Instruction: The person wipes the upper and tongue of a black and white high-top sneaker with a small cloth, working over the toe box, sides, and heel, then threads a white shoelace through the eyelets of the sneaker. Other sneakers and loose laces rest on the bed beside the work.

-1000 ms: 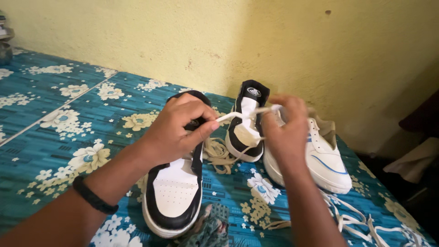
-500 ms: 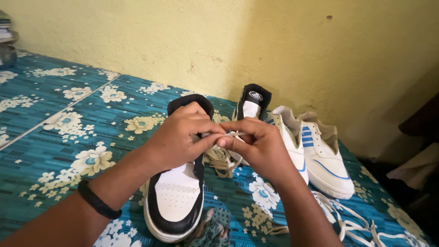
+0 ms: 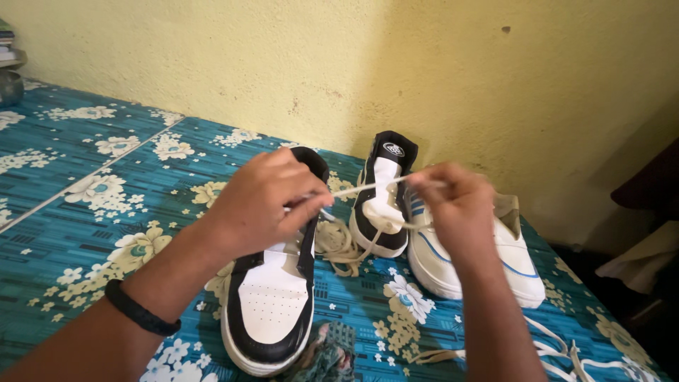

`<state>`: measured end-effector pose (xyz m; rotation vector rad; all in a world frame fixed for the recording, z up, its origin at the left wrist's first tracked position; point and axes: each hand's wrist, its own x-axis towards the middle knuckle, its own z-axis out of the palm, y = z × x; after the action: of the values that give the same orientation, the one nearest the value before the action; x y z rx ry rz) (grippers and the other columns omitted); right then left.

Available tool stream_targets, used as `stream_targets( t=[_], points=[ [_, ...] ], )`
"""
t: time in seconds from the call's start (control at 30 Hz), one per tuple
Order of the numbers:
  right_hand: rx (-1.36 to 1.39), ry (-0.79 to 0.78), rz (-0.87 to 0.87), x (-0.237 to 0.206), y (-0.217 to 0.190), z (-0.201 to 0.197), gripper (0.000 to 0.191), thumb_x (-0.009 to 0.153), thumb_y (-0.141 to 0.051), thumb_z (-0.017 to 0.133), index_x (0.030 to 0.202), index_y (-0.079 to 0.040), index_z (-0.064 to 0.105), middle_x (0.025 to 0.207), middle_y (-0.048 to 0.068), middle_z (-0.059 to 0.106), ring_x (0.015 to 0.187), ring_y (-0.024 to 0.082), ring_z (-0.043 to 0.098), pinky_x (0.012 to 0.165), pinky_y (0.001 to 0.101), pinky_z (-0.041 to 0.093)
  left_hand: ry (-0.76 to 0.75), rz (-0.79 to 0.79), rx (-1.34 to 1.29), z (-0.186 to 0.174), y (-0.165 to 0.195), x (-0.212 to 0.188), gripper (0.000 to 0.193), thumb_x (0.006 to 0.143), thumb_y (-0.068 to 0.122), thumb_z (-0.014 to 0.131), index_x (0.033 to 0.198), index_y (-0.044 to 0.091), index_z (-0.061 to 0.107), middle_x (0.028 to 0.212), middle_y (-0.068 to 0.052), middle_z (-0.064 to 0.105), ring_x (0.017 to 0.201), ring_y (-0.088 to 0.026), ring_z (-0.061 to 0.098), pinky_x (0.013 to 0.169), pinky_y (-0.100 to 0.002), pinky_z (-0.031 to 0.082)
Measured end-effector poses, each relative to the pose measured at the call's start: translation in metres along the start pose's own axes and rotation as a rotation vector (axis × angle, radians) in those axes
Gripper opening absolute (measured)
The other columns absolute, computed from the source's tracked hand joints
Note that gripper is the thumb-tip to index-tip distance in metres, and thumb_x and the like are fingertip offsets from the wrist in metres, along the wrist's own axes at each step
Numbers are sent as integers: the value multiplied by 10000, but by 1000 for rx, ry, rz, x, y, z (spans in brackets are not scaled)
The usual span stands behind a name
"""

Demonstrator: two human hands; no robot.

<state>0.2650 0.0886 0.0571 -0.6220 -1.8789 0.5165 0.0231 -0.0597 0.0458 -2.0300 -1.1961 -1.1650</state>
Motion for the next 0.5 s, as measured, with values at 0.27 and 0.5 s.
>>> stream_targets(
  t=[0.27,0.5],
  points=[
    [-339,343,293,9,21,-23,202,939,-268,795,991,-73,775,824,95,712,728,206,630,673,381,479,36,-83,-121,-2,-3,-1,157,967,228,710,941,75,726,846,-70,704,730,-236,666,628,-349,518],
    [-649,149,0,5,14,-12,176,829,-185,775,972,-85,794,1034,145,740,965,323,717,864,422,547,-8,-291,-295,0,0,0,164,947,248,720,978,94,770,824,-31,730,646,-118,662,564,-279,519]
  ],
)
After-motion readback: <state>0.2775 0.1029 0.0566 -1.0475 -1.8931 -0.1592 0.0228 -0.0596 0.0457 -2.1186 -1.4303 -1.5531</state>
